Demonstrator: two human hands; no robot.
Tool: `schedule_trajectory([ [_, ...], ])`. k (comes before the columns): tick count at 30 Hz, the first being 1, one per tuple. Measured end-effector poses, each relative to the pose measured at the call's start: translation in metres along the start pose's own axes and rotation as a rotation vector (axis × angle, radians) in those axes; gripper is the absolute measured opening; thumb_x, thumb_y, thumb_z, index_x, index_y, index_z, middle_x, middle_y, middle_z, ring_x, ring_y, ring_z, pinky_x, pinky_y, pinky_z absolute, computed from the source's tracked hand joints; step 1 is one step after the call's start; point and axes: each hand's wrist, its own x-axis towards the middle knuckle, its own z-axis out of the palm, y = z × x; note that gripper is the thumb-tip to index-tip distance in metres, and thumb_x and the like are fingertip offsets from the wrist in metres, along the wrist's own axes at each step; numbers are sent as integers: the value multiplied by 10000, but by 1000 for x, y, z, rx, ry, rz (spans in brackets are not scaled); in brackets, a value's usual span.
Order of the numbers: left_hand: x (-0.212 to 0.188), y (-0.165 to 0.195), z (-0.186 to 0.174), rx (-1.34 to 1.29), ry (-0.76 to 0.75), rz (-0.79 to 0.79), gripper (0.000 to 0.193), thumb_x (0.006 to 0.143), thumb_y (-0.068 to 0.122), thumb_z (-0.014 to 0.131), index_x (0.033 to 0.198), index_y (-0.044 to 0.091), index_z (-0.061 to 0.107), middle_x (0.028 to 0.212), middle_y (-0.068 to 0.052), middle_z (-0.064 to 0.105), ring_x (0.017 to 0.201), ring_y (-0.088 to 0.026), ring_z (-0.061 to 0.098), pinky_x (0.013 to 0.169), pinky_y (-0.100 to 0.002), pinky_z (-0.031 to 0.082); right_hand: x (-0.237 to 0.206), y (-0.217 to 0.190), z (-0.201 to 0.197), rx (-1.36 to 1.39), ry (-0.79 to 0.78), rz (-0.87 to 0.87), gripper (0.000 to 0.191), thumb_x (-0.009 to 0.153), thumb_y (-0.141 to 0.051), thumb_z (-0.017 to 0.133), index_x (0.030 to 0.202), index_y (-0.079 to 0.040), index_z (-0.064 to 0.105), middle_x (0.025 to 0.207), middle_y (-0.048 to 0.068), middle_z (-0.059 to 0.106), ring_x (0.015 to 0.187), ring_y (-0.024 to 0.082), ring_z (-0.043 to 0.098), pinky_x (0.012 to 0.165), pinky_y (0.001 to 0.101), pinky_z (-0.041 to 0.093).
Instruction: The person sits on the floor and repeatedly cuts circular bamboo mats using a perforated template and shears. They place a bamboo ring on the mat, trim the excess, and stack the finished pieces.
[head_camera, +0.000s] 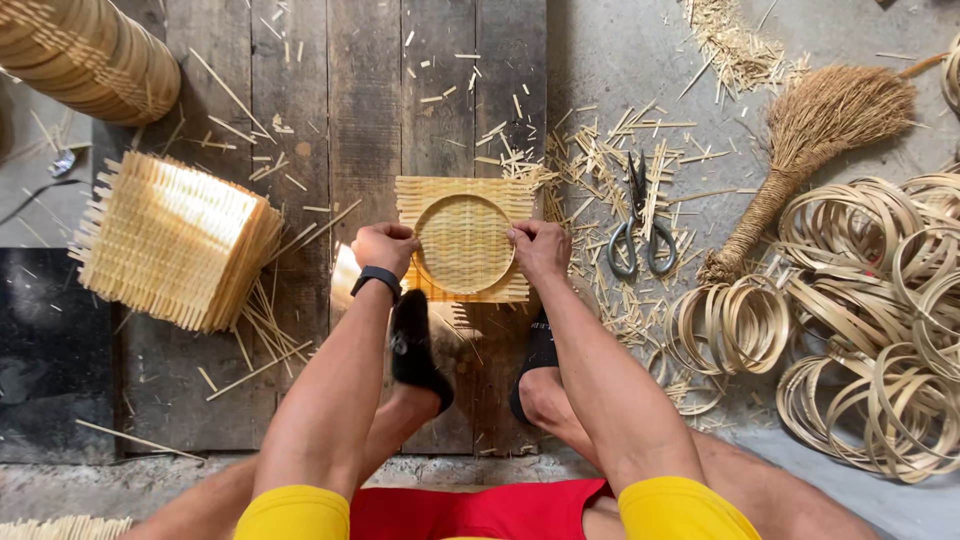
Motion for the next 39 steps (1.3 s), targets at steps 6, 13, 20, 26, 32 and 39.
schedule_trajectory([
  [6, 12, -8, -5, -59, -95, -15, 198, 707, 82, 894, 887, 55, 818, 844, -107, 791, 744, -167, 758, 745, -311, 625, -1, -6, 4, -45, 78, -55, 151, 808, -234, 841, 943, -166, 839, 853, 50, 798, 750, 177, 723, 771, 321, 559],
  [13, 21, -17, -6, -53, -126, 99, 234, 706, 118, 912, 905, 46, 814, 825, -122, 784, 716, -173, 752, 734, -311, 610, -1, -7, 1, 55, 48, -20, 172, 807, -201, 840, 959, -122, 824, 812, 54, 790, 694, 139, 719, 698, 289, 562],
  [20, 23, -24, 2, -71, -87, 105, 212, 701, 116, 897, 897, 79, 826, 821, -113, 787, 704, -171, 752, 729, -300, 606, 8, 8, 1, 211, -69, -72, 172, 818, -164, 830, 973, -90, 823, 815, 43, 795, 689, 82, 693, 658, 266, 562],
  [26, 30, -11, -10, 74, -203, 134, 204, 706, 131, 900, 887, 82, 821, 839, -105, 783, 746, -185, 747, 771, -328, 609, 16, -2, -14, 3, -152, -39, 214, 810, -209, 843, 994, -101, 825, 856, 64, 790, 759, 144, 724, 751, 305, 569],
  [32, 47, 18, 17, 326, -28, 834, 166, 918, 271, 770, 1052, 182, 813, 1157, -60, 748, 1150, -261, 619, 1018, -409, 496, -38, -66, 4, -523, -304, -800, 1144, 649, -430, 881, 1500, 50, 286, 1512, 279, 311, 1451, 411, 284, 1234, 519, 269],
  [39, 62, 15, 58, 84, -145, 946, 237, 988, 323, 641, 1052, 166, 806, 1116, -23, 699, 1115, -281, 600, 951, -458, 474, -51, -50, 65, -766, -214, -840, 984, 742, -349, 733, 1516, 83, 308, 1593, 284, 235, 1530, 407, 175, 1256, 531, 113],
])
